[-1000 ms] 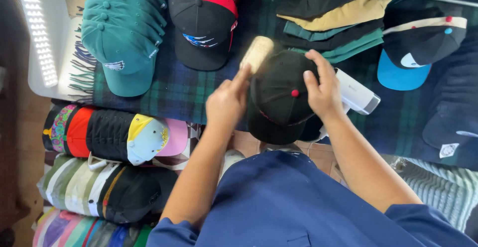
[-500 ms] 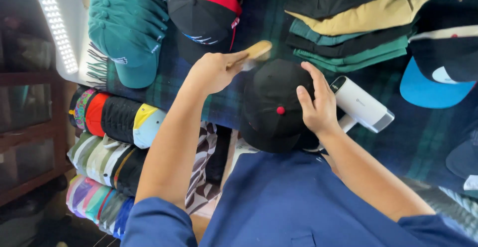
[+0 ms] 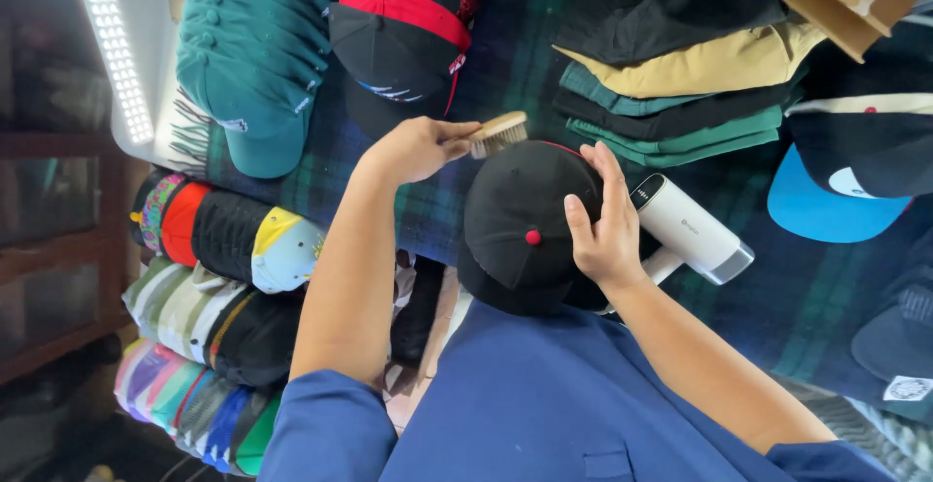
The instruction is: Cleaning and reshaping various baseball caps using a brush and a hair dryer on a wooden hat mold.
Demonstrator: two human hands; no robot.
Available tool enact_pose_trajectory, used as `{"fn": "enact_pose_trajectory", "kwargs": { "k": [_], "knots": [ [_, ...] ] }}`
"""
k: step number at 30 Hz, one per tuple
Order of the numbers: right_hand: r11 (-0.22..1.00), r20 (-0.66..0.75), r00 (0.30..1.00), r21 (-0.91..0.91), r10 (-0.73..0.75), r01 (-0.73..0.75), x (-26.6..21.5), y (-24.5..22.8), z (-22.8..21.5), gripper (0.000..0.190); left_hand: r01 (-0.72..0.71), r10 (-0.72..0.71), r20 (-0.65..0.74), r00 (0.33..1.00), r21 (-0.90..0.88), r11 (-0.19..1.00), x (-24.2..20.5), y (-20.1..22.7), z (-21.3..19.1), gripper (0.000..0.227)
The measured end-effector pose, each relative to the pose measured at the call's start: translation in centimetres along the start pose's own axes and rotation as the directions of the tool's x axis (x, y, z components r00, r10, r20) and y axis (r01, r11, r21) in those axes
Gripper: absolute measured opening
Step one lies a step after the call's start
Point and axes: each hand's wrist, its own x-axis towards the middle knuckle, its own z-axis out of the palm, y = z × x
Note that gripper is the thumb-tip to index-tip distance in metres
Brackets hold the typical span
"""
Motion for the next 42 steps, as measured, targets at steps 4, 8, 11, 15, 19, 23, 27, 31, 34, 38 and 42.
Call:
{"fn": "enact_pose_trajectory", "kwargs": {
  "k": [4, 8, 11, 15, 19, 23, 27, 31, 34, 38, 42],
  "knots": [
    [0.999, 0.043, 0.998, -0.028, -0.045, 0.046, -0.2, 0.8, -0.2, 0.05, -0.088, 0.086, -0.021, 0.996, -0.356, 0.93, -2.8, 0.7, 0.5, 0.038],
    [0.991, 0.092, 0.988, -0.031, -0.126, 0.129, 0.6, 0.5, -0.5, 0.041, 0.027, 0.004, 0.067, 0.998, -0.463, 0.886, 2.1, -5.6, 3.6, 0.039],
    [0.989, 0.125, 0.984, -0.059, -0.129, 0.137, 0.1, 1.2, -0.6, 0.04, -0.186, 0.172, -0.08, 0.982, -0.218, 0.958, 1.6, -7.7, 3.7, 0.036],
    [0.983, 0.131, 0.981, -0.102, -0.141, 0.155, 0.2, 1.2, -0.5, 0.039, -0.265, 0.266, -0.127, 0.956, -0.765, 0.588, -2.1, -5.6, 3.8, 0.043],
    [0.94, 0.203, 0.961, -0.246, -0.189, 0.237, 0.9, 0.1, -1.6, 0.036, -0.213, 0.193, -0.092, 0.977, -0.508, 0.834, 1.8, -10.1, 7.8, 0.041],
    [0.908, 0.297, 0.931, -0.293, -0.212, 0.3, 4.4, -2.2, -2.0, 0.029, -0.465, 0.345, -0.32, 0.882, -0.472, 0.749, -2.8, -9.0, 6.3, 0.039],
    [0.954, 0.34, 0.936, -0.237, -0.095, 0.183, 6.4, -2.6, 0.1, 0.031, -0.618, 0.498, -0.39, 0.775, -0.635, 0.464, -3.5, -9.4, 9.6, 0.039],
    [0.948, 0.314, 0.949, -0.302, 0.002, 0.098, 5.9, -2.6, 1.8, 0.031, -0.453, 0.306, -0.376, 0.874, -0.408, 0.792, -0.7, -10.9, 9.5, 0.037],
    [0.91, 0.25, 0.965, -0.377, -0.08, 0.173, 5.8, -2.6, 1.8, 0.032, -0.549, 0.388, -0.49, 0.78, -0.241, 0.8, -7.2, -7.7, 8.0, 0.036],
    [0.997, -0.003, 0.997, 0.027, 0.072, -0.072, 5.6, 0.8, 1.0, 0.039, -0.622, 0.549, -0.655, 0.52, 0.15, 0.768, -9.9, -5.7, 11.2, 0.04],
    [0.971, -0.104, 0.975, 0.158, 0.195, -0.177, 5.3, -1.4, 1.6, 0.03, -0.645, 0.52, -0.64, 0.566, 0.05, 0.763, -7.5, -7.2, 9.5, 0.041]
  ]
}}
